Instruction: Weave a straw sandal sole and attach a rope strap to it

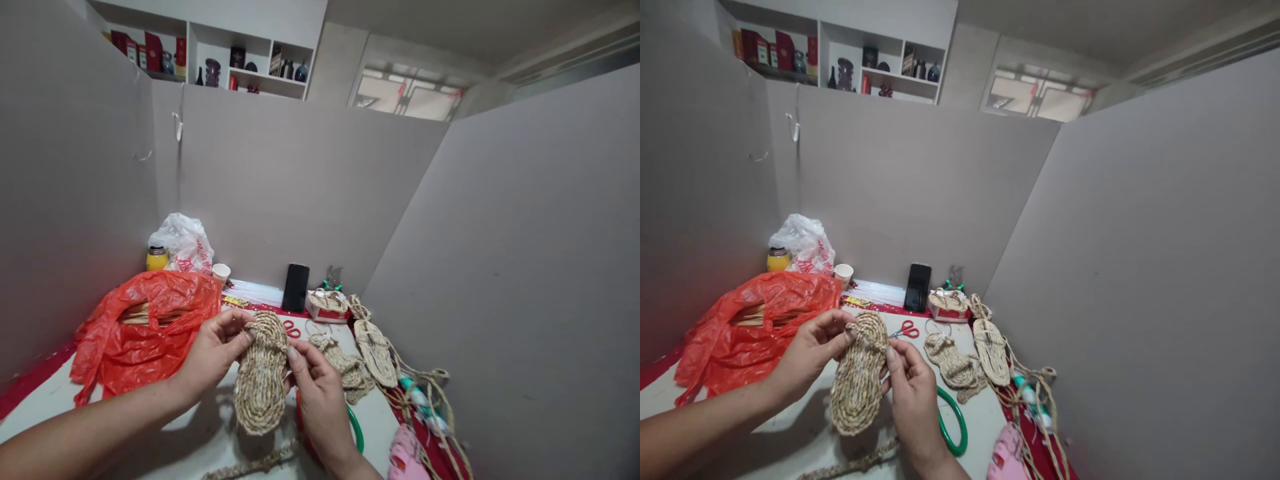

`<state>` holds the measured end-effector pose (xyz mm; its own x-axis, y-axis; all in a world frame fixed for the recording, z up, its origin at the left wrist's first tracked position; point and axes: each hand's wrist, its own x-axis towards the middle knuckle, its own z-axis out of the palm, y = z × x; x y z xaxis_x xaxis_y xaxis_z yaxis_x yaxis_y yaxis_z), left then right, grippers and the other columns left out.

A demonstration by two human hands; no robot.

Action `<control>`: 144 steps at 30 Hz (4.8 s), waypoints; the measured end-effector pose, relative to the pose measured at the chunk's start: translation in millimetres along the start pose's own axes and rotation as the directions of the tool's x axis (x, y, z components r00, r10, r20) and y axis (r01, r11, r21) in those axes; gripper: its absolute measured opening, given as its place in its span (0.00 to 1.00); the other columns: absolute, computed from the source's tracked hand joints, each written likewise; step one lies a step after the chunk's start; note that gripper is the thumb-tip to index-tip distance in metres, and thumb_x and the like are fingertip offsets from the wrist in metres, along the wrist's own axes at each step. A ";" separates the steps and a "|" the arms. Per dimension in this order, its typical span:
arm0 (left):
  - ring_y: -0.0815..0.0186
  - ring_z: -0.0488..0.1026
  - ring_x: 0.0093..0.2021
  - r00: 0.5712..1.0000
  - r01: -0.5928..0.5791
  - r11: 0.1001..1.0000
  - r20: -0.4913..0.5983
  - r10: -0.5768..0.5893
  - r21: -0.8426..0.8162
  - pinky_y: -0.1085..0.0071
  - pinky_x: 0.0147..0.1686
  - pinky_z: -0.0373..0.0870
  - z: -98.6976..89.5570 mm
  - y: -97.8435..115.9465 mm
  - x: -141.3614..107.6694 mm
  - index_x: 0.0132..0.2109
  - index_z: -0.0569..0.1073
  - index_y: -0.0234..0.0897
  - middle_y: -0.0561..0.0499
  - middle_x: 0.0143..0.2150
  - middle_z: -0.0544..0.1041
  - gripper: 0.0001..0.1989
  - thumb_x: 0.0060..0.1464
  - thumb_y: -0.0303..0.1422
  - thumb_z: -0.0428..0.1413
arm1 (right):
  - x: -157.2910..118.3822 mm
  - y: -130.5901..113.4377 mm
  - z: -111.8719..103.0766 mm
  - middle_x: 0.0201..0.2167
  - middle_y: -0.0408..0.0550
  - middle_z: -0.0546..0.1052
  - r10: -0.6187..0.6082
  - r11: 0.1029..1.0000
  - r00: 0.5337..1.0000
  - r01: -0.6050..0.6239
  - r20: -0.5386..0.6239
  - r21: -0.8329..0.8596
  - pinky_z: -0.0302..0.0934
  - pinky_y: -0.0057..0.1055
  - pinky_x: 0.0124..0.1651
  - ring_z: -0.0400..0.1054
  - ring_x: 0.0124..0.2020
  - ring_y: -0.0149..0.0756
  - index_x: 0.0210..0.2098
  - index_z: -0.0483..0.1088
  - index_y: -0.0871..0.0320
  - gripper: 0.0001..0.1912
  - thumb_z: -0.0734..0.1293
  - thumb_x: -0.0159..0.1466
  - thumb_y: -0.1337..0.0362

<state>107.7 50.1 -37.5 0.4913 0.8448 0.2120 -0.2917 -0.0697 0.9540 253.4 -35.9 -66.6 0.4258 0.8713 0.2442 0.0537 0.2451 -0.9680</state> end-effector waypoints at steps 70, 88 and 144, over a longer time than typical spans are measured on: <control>0.69 0.73 0.23 0.928 0.352 0.928 -0.088 -0.363 -0.126 0.75 0.25 0.65 -13.2 -59.4 24.9 0.33 0.72 0.35 0.53 0.24 0.78 0.14 0.41 0.39 0.65 | 44.5 17.2 -44.8 0.39 0.50 0.78 0.016 0.872 0.999 0.005 0.040 -0.490 0.64 0.35 0.46 0.71 0.41 0.40 0.42 0.73 0.58 0.15 0.63 0.62 0.55; 0.66 0.74 0.24 0.899 0.408 0.897 -0.095 -0.427 -0.168 0.73 0.27 0.68 -15.6 -74.2 26.5 0.32 0.72 0.34 0.51 0.25 0.79 0.14 0.40 0.37 0.65 | 81.4 44.8 -124.2 0.31 0.47 0.78 0.016 0.386 0.999 -0.044 -0.041 -0.921 0.59 0.31 0.34 0.71 0.31 0.40 0.33 0.72 0.54 0.09 0.61 0.54 0.68; 0.66 0.72 0.33 0.995 -0.093 0.943 0.069 0.075 0.320 0.74 0.34 0.67 0.1 -42.7 -1.5 0.36 0.77 0.35 0.51 0.32 0.78 0.08 0.54 0.31 0.54 | 6.3 -21.3 -28.5 0.42 0.50 0.75 -0.316 0.471 0.824 0.567 0.471 -0.676 0.64 0.34 0.46 0.70 0.44 0.39 0.47 0.65 0.55 0.13 0.65 0.63 0.66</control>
<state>119.4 51.8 -78.5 0.5232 0.7989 0.2968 -0.0585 -0.3138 0.9477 280.6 -47.7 -46.1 -0.0917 0.8407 0.5337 0.8771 0.3220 -0.3565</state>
